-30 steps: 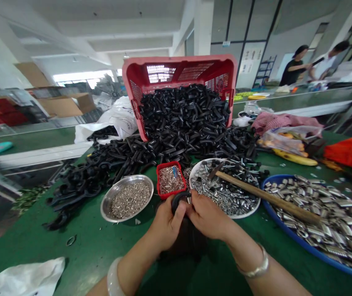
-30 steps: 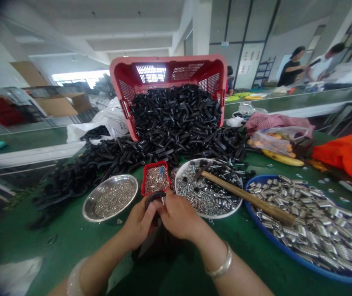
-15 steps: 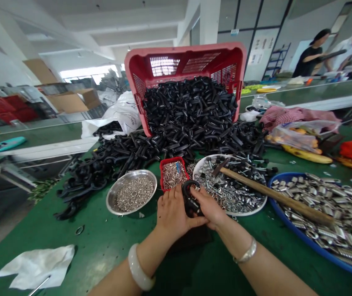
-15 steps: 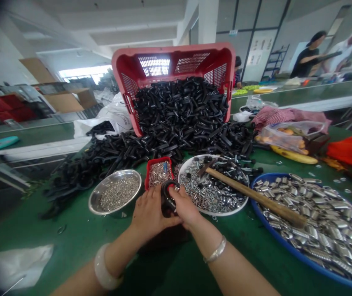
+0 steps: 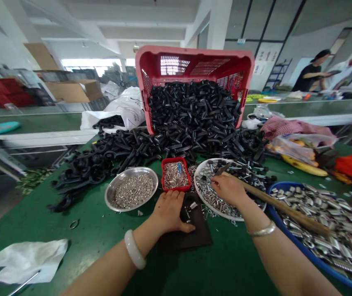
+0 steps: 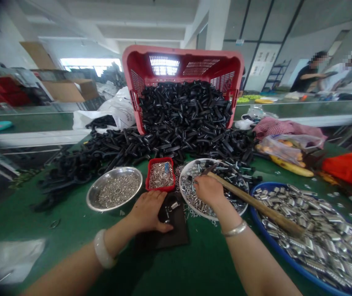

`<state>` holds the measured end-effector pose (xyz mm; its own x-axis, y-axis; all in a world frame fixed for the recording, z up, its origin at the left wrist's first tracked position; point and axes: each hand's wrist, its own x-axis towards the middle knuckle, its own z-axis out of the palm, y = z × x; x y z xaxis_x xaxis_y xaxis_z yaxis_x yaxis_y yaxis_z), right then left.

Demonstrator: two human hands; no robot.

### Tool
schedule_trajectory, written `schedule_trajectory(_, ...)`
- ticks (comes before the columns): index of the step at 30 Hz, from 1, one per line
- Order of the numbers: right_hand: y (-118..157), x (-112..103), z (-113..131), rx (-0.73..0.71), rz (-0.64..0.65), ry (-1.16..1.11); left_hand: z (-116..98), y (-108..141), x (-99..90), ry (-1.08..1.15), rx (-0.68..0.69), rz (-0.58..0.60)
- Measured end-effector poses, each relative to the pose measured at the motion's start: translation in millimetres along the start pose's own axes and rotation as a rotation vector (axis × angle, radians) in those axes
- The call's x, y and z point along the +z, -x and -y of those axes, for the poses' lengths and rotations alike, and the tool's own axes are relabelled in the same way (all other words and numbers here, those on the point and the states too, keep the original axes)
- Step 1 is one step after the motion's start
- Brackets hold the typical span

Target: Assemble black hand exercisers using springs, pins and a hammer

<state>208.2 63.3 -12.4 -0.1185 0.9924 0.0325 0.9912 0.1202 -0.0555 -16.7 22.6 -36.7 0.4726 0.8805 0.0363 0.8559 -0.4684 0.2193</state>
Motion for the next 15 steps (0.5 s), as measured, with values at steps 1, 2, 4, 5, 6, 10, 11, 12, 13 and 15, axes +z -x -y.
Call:
schedule_trajectory(1,-3,0,3,-0.026,0.034,0.047,2,-1,2.3,0.01,0.0,0.011)
schedule_trajectory(2,-7,1,6,-0.04,0.06,0.078,4,-2,4.6,0.022,0.0,0.017)
schedule_trajectory(4,-14,5,12,-0.066,0.072,0.103,7,-2,8.8,0.049,0.003,0.017)
schedule_trajectory(5,-18,7,15,-0.082,0.066,0.105,8,-1,10.6,0.06,0.001,0.012)
schedule_trajectory(6,-22,10,17,-0.099,0.06,0.105,10,0,12.2,0.067,-0.004,0.005)
schedule_trajectory(10,-36,19,20,-0.137,0.072,0.116,12,2,15.7,0.079,-0.013,-0.012)
schedule_trajectory(11,-38,20,18,-0.138,0.073,0.118,12,3,15.9,0.08,-0.012,-0.012)
schedule_trajectory(12,-38,21,16,-0.138,0.073,0.119,12,3,15.7,0.082,-0.012,-0.013)
schedule_trajectory(13,-37,21,12,-0.138,0.074,0.119,12,3,15.4,0.086,-0.013,-0.012)
schedule_trajectory(15,-33,21,4,-0.146,0.083,0.117,12,3,14.4,0.097,-0.011,-0.011)
